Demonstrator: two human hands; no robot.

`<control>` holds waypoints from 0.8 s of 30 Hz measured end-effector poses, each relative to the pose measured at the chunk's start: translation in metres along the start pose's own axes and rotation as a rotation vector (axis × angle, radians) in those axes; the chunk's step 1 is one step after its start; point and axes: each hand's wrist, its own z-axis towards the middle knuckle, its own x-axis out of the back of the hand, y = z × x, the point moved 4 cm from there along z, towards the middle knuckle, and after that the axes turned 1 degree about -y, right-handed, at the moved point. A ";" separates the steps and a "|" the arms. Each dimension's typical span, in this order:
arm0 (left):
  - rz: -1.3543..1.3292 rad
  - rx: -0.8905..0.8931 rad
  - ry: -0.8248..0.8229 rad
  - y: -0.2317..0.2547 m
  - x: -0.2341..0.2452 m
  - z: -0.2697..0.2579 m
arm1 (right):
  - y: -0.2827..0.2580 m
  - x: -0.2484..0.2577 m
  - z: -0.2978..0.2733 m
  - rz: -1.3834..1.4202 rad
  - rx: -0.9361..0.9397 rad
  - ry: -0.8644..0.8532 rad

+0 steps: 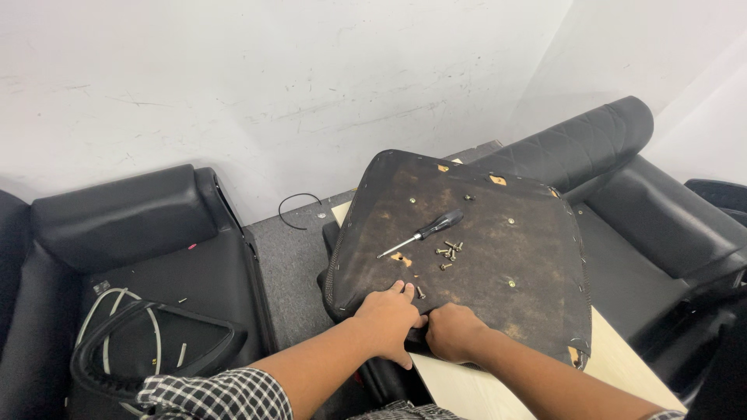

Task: The person inserts and tightens screws into a black upholstered seat cushion using a screwdriver. The person repeatedly picks up screws, aligns them with holes in the cushion, and turns them in by hand and with the screwdriver.

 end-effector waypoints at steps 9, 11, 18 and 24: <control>0.016 -0.045 0.053 0.007 -0.017 -0.002 | 0.002 -0.005 -0.018 0.002 -0.016 0.010; 0.030 -0.052 0.056 0.009 -0.020 -0.001 | 0.000 -0.006 -0.022 -0.033 -0.003 -0.028; -0.054 -0.018 0.055 0.011 -0.017 -0.009 | -0.003 -0.004 -0.034 0.024 -0.114 0.018; -0.045 -0.030 0.074 0.014 -0.016 -0.013 | 0.002 -0.016 -0.029 0.011 -0.102 0.029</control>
